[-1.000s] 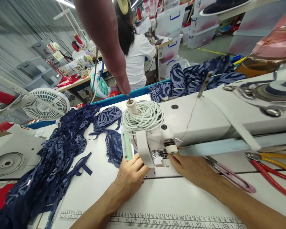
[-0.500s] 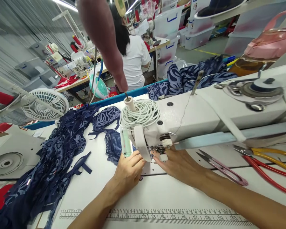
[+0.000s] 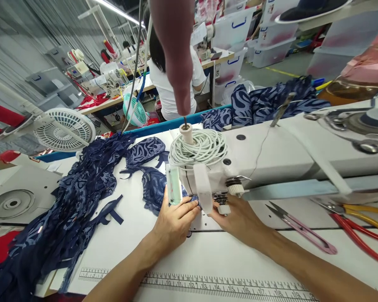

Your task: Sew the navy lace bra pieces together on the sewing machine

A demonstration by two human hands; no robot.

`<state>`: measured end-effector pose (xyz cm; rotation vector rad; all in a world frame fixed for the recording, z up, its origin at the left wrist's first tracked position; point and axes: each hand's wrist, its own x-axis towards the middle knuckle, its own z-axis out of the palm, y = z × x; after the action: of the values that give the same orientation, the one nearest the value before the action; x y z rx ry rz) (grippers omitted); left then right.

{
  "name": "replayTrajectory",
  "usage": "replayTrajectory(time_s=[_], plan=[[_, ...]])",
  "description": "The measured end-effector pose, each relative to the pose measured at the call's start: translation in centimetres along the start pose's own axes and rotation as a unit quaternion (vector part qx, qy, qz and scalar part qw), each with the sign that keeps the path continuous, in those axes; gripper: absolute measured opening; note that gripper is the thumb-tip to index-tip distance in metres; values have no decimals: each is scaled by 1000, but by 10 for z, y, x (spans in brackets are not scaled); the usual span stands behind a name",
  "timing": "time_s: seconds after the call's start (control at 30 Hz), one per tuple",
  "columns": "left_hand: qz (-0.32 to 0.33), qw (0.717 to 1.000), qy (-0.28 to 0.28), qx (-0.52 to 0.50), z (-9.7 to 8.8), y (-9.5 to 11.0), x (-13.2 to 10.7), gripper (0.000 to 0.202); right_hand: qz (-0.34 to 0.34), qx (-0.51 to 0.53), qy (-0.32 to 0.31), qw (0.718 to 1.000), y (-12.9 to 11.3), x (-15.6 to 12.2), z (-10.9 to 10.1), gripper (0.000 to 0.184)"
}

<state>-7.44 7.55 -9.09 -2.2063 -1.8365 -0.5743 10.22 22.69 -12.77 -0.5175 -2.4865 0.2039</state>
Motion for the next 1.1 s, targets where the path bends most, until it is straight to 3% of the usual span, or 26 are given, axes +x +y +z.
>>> replayTrajectory(time_s=[0.3, 0.53, 1.1], plan=[[6, 1000, 10, -4, 2, -1, 0, 36, -93, -61, 33, 993, 4, -3, 8, 36], [7, 1000, 10, -11, 0, -1, 0, 38, -186, -124, 19, 975, 5, -5, -3, 44], [5, 1000, 2, -8, 3, -1, -2, 41, -178, -133, 7, 975, 1, -8, -6, 48]])
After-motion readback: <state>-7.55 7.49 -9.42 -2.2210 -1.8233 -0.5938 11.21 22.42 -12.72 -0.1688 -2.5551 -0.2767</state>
